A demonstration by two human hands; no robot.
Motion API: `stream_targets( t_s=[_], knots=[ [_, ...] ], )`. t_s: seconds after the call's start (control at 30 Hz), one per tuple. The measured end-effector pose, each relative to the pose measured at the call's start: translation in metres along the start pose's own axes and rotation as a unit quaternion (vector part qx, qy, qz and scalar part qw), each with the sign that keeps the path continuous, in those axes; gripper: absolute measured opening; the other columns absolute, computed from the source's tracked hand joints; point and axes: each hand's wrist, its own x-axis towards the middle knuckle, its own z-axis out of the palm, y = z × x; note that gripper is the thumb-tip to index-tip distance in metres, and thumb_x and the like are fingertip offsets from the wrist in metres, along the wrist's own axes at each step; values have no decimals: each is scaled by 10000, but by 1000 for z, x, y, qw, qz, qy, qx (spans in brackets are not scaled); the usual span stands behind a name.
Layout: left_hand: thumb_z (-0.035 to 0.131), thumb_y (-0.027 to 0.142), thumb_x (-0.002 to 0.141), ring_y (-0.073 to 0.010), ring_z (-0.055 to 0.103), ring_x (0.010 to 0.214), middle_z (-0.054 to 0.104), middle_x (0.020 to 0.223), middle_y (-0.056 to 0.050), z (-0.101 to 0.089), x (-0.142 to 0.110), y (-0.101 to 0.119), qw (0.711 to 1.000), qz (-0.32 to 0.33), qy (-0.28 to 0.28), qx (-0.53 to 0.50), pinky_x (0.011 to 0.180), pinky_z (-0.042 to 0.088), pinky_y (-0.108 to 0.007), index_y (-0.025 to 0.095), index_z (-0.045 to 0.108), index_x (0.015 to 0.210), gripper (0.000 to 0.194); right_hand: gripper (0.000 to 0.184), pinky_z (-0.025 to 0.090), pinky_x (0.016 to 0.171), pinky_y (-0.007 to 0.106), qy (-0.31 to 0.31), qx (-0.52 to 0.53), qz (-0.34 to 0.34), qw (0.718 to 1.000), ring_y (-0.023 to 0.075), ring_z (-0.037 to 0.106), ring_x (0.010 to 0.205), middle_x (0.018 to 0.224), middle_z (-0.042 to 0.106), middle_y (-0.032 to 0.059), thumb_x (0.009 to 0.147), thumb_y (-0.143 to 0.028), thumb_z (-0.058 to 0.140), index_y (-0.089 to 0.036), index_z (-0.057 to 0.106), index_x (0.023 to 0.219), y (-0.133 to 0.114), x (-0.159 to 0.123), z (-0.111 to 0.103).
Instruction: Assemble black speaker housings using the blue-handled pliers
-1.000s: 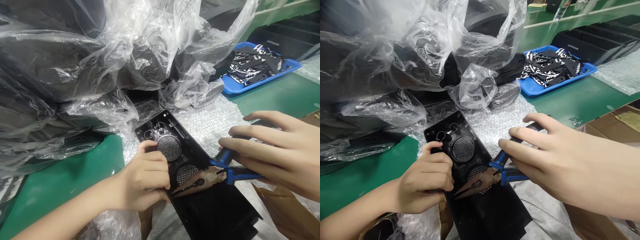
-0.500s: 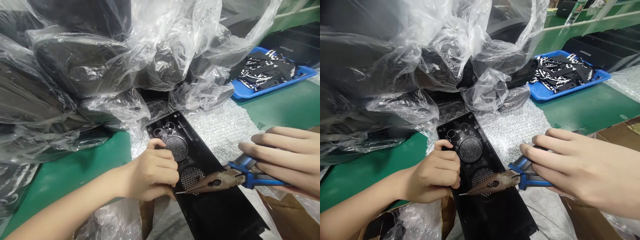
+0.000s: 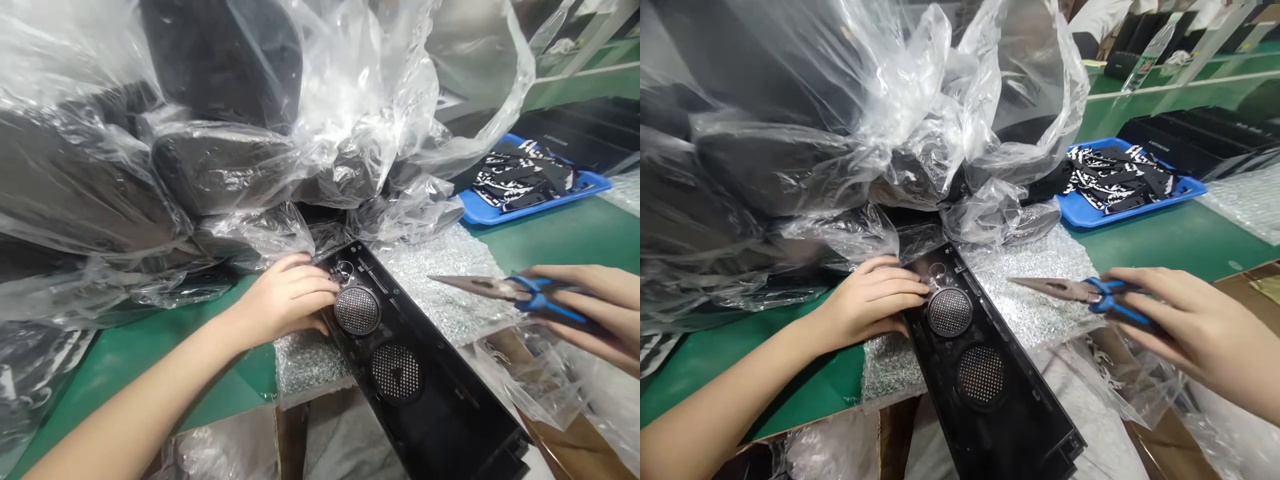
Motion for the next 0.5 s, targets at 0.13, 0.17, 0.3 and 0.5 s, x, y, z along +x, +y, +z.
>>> stream_targets(
  t_s=[0.13,0.17,0.3,0.5],
  knots=[
    [666,435,928,-93,529,611,598,640,38,-18,9,13,995,-34,57,-76,776,391,-292,152,614,816,309,740,557,767,319,36,-54,-16,998,190,720,854,989,725,143,900,-796,440,-143,770,789,13,11,5],
    [714,414,900,-85,490,583,572,614,47,-21,11,20,990,-60,85,-91,739,384,-288,152,606,790,305,762,560,805,338,62,-72,-2,995,218,718,923,1038,716,168,908,-795,406,-122,755,835,4,15,6],
    [811,274,797,-78,490,568,576,594,35,-26,15,41,955,-215,143,-148,580,410,-212,148,614,675,264,432,555,809,305,164,-69,38,983,206,663,1142,1255,657,133,1054,-532,396,-189,645,1135,-61,26,-2],
    [777,275,811,-78,508,530,592,565,31,-27,16,49,940,-278,146,-130,539,407,-200,151,626,621,272,335,510,968,328,138,6,-18,990,187,620,1170,1286,630,75,1029,-366,474,-185,564,1297,-157,38,4]
  ],
)
